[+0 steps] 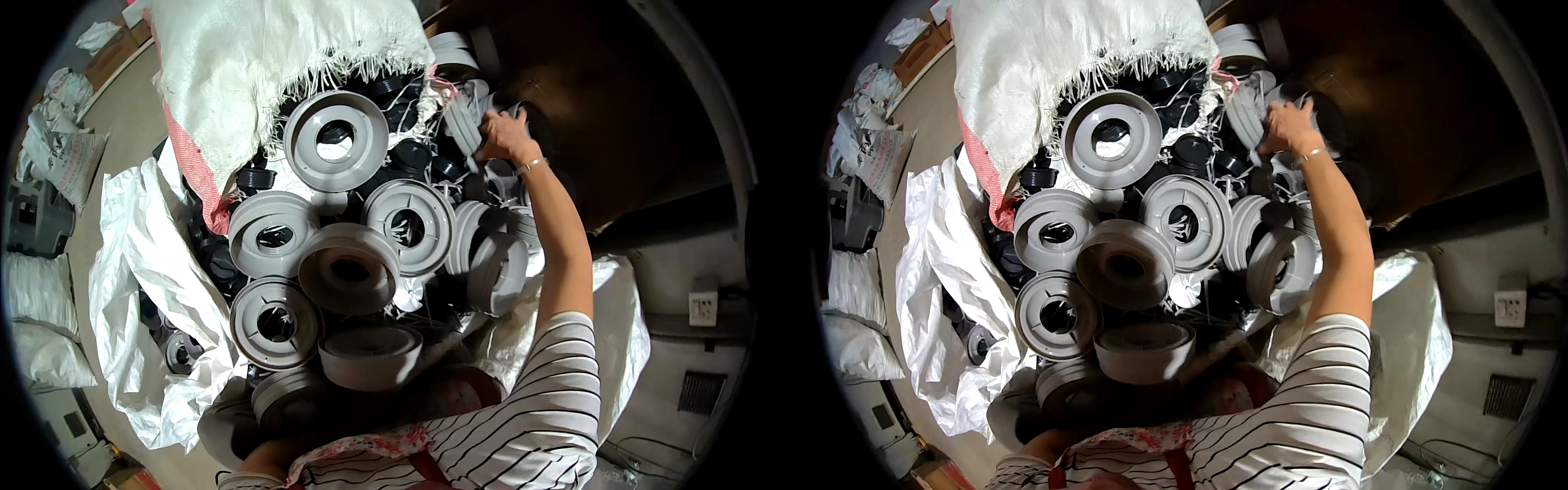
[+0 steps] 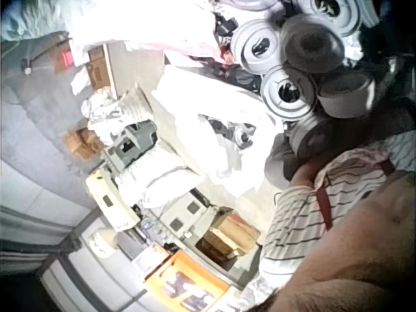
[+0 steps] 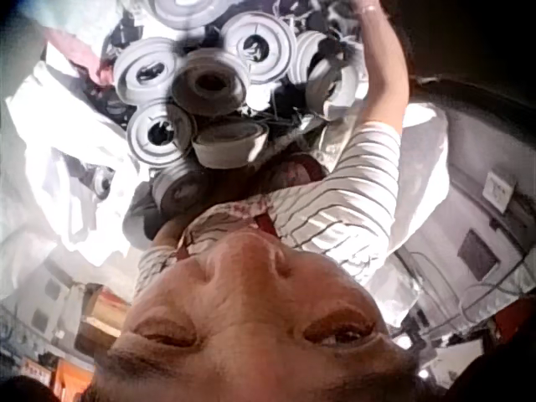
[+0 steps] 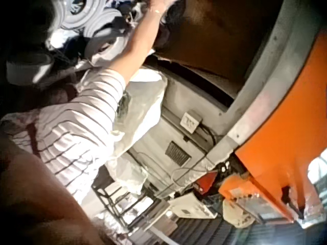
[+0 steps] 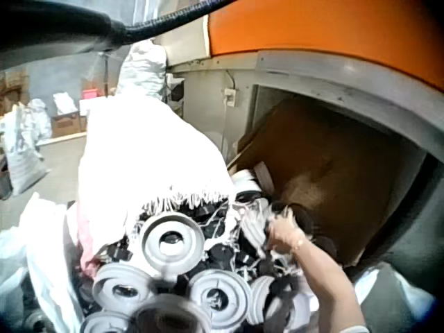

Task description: The person sorts grey and black circular plastic components from a large white sack. They pick up the parts one by one, inspect them, and place the grey items into a separate white sack while discarding the black items back into the original pile. The process involves repetitive picking, inspecting, and placing of the plastic parts.

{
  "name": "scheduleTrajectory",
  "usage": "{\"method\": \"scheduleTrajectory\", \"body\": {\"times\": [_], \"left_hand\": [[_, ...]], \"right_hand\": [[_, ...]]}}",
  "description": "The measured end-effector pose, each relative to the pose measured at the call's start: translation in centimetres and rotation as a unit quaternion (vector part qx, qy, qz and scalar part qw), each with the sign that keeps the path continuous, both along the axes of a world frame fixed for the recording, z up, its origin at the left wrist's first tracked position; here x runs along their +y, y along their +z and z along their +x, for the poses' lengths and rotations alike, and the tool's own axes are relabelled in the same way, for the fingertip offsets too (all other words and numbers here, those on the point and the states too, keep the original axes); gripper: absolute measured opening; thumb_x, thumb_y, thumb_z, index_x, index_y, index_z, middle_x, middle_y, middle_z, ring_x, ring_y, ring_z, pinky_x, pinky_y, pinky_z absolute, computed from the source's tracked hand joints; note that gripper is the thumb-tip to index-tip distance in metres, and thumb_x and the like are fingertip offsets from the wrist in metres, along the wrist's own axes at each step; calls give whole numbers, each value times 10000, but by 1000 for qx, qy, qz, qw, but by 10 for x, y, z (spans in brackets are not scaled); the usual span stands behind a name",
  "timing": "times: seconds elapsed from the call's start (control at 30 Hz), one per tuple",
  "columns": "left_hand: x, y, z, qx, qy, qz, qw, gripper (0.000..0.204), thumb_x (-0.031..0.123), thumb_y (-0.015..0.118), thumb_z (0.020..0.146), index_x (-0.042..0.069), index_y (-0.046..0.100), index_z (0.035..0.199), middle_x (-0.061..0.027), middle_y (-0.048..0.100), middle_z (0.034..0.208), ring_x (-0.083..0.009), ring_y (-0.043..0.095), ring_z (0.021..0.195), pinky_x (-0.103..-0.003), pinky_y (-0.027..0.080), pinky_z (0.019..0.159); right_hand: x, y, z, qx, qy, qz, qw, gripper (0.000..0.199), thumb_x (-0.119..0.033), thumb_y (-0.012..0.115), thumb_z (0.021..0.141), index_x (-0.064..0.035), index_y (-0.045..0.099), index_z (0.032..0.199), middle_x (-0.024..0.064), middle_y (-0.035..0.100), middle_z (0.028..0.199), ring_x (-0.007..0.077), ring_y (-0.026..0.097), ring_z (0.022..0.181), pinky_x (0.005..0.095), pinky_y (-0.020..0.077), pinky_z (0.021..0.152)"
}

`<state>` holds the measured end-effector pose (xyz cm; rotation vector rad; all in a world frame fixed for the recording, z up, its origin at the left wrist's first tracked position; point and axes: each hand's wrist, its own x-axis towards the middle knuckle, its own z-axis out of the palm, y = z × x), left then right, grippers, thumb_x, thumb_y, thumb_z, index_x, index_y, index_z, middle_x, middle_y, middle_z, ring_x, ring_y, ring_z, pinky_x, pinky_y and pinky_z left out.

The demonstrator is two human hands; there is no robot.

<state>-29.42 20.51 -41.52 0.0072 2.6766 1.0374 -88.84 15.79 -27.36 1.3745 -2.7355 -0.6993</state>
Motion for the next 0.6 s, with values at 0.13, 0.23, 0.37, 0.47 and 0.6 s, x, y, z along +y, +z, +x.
{"method": "scheduleTrajectory", "body": {"times": [0.13,0.23,0.37,0.47,0.6], "left_hand": [[8,-13,4,44,-2,-43,998,518,236,493,883,80,393,1366,-173,389,1385,-361,347,1299,-581,212,1064],[16,-38,8,89,9,-77,993,513,230,490,883,81,395,1365,-172,388,1385,-361,348,1297,-580,211,1066],[22,-62,16,83,-26,-141,986,567,289,488,891,74,361,1400,-183,341,1431,-334,307,1344,-568,201,1081],[16,-40,9,78,-31,-173,981,570,301,480,899,68,354,1404,-185,337,1435,-334,301,1349,-559,204,1085],[11,-33,11,69,-20,-161,984,569,309,474,904,64,355,1403,-187,339,1435,-335,303,1348,-552,207,1086]], "right_hand": [[36,42,76,-133,61,-146,978,697,-598,727,569,-59,704,1010,73,510,1213,290,489,1100,460,301,998],[47,82,152,-201,115,-257,938,614,-470,764,553,-20,703,967,125,520,1203,311,478,1105,435,266,1031],[65,115,220,-265,167,-325,892,567,-409,756,576,-59,680,1017,120,548,1163,268,503,1075,396,284,1012],[74,141,260,-366,181,-337,848,555,-336,790,615,-71,656,1084,116,548,1208,245,492,1134,396,345,995],[79,144,246,-603,140,-378,688,430,-253,778,699,-38,668,1055,93,617,1147,183,554,1089,353,449,931]]}}
